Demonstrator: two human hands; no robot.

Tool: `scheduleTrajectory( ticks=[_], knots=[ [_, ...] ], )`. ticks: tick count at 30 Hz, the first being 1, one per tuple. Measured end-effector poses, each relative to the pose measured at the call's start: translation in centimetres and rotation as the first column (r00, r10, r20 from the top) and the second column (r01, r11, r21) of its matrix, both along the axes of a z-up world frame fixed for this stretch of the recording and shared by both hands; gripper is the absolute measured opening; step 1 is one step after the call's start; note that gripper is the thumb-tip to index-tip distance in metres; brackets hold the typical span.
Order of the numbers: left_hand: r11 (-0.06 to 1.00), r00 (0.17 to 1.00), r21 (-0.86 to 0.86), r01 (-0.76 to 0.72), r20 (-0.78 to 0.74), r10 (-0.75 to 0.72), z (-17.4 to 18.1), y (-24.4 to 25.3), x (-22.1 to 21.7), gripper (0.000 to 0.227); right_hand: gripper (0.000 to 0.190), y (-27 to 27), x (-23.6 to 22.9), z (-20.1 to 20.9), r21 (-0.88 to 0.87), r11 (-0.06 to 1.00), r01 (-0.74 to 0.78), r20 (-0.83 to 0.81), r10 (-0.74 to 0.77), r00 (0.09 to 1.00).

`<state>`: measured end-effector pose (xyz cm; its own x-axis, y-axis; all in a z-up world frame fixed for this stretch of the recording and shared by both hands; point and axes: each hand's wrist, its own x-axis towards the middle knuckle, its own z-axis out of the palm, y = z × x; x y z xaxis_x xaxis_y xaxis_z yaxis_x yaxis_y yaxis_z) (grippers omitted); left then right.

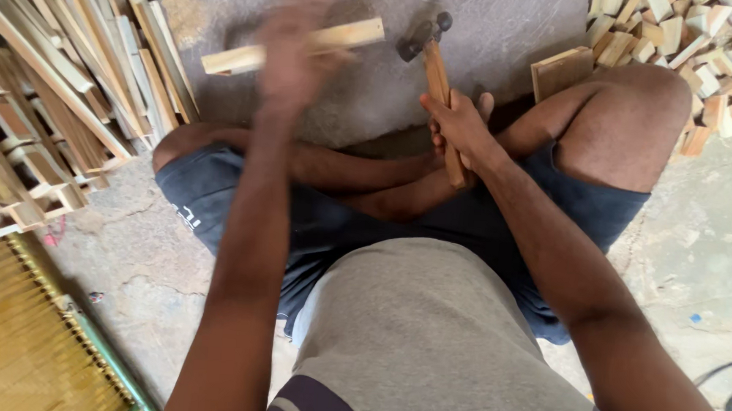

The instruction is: The person sits on the floor and assembles small rectangular wooden frames by hand. They pick up thin wooden strips and small blocks, fit them together, and use a hammer to tap the joints into place. Completed frames are stacked nearby.

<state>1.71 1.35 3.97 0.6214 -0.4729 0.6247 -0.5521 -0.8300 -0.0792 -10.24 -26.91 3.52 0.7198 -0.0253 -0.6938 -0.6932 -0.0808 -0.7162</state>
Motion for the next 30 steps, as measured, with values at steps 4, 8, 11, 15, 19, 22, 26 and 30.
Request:
scheduleTrajectory(
  ticks=[4,8,11,15,19,22,26,30],
  knots=[
    [1.0,0.661,0.013,0.012,-0.75,0.001,-0.7,-5.6,2.7,0.061,0.042,-0.3,-0.9,2.4,-0.02,1.0,-0.017,-0.006,0.017,1.0],
    [0.972,0.534,-0.222,0.079,-0.814,-0.229,-1.9,-3.8,3.7,0.04,0.034,-2.6,-2.2,4.3,0.102,0.991,0.081,0.111,-0.092,0.99],
    [0.968,0.556,-0.239,0.08,-0.795,-0.243,-2.6,-2.5,2.6,0.04,0.028,-2.4,-2.6,3.5,0.227,0.938,0.261,0.112,-0.291,0.95],
    [0.943,0.619,-0.309,0.12,-0.72,-0.314,-1.3,-3.2,2.5,0.037,0.027,1.2,-1.2,1.2,0.23,0.942,0.246,0.14,-0.282,0.949],
    [0.956,0.586,-0.285,0.063,-0.765,-0.267,-0.7,-4.0,2.1,0.034,0.028,3.0,-1.5,0.4,0.273,0.961,0.033,0.173,-0.083,0.981],
    [0.955,0.591,-0.287,0.076,-0.759,-0.275,-0.8,-3.3,2.4,0.032,0.032,2.5,-1.0,1.5,0.106,0.992,0.067,0.254,-0.092,0.963],
    [0.912,0.597,-0.389,0.13,-0.704,-0.385,-1.3,-3.0,2.3,0.034,0.032,-0.2,-0.6,4.3,-0.219,0.976,0.015,0.598,0.122,0.793],
    [0.949,0.6,-0.3,0.098,-0.743,-0.297,-1.2,-3.4,2.6,0.037,0.035,-1.3,-1.6,6.8,-0.338,0.941,-0.03,0.763,0.293,0.577]
  ],
)
